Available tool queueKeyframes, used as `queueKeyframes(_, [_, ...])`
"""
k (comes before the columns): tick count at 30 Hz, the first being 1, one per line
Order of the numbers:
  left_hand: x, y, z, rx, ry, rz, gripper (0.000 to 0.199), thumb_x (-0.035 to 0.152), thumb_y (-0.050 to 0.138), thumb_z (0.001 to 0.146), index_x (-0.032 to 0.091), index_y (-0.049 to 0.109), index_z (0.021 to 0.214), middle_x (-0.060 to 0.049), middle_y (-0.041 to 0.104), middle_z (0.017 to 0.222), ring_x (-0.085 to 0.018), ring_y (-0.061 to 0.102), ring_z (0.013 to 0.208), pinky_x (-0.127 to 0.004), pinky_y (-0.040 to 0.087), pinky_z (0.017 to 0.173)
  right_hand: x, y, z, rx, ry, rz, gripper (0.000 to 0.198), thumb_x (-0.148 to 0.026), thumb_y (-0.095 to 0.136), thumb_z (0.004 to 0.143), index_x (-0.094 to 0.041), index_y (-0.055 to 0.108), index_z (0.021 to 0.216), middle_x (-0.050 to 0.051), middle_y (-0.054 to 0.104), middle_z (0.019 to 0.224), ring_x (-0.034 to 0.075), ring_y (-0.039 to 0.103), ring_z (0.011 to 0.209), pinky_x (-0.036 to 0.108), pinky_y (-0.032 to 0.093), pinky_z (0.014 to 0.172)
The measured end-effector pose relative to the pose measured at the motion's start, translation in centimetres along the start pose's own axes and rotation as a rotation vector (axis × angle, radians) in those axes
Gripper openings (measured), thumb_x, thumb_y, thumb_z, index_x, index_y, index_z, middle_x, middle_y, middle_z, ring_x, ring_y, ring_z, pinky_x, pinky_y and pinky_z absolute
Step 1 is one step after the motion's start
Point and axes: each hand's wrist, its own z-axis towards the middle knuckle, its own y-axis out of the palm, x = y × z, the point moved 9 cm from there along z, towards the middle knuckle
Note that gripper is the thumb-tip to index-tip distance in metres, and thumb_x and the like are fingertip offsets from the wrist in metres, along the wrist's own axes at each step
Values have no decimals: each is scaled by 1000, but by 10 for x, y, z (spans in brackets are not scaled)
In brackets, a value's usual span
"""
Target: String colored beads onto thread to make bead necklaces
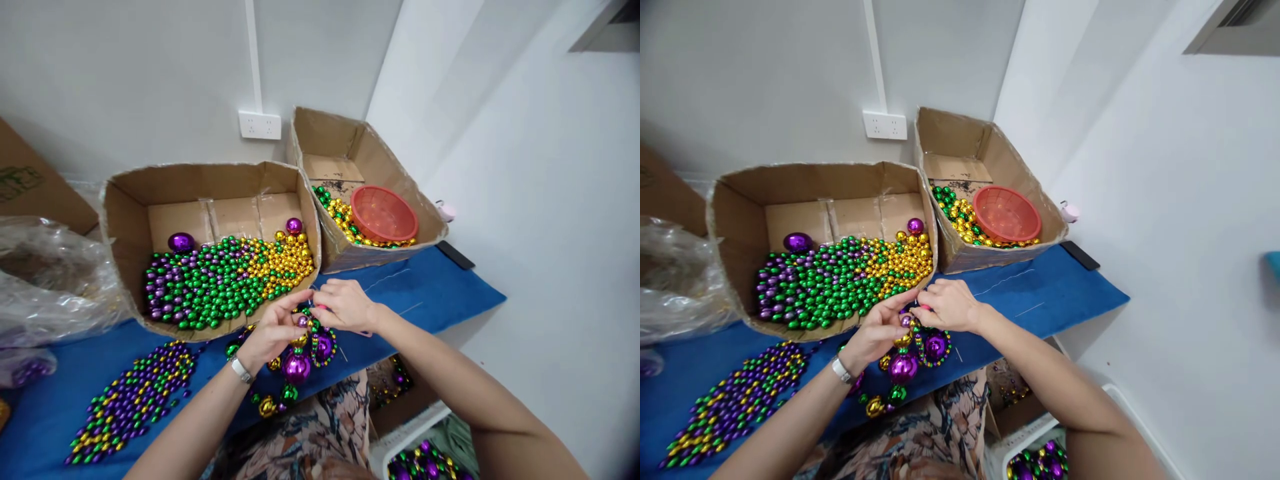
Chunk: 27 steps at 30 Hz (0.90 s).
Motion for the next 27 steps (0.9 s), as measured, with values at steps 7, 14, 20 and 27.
queueKeyframes(7, [2, 1, -1, 16, 0, 26, 63, 8, 80, 60, 24, 65, 119, -7, 62, 123, -8, 57, 70, -16, 45, 55, -3, -7, 2, 8, -69, -68, 45, -49, 39, 95, -18, 63, 73, 3, 60, 65, 15, 47, 62, 27, 29, 58])
queueKeyframes(14, [28, 5, -10, 67, 75, 187, 61, 13, 79, 67, 24, 62, 124, -10, 60, 125, -8, 53, 70, -17, 44, 55, 44, 32, -56, -89, 360, 168, 30, -43, 36, 100, -21, 55, 108, 4, 64, 100, 16, 59, 89, 26, 41, 73])
queueKeyframes(20, [42, 12, -15, 65, 110, 309, 62, 15, 76, 73, 23, 55, 131, -7, 66, 100, -11, 56, 77, -19, 47, 62, 74, 98, -133, -292, 718, -9, 24, -38, 48, 96, -21, 63, 102, 10, 66, 97, 24, 62, 93, 32, 46, 74])
queueKeyframes(27, [47, 26, -22, 19, 111, 484, 57, 20, 73, 78, 22, 54, 131, -6, 67, 94, -13, 59, 80, -20, 49, 66, -5, 16, -75, 358, 523, 599, 29, -30, 46, 97, -24, 50, 125, 6, 62, 115, 18, 57, 107, 35, 47, 92])
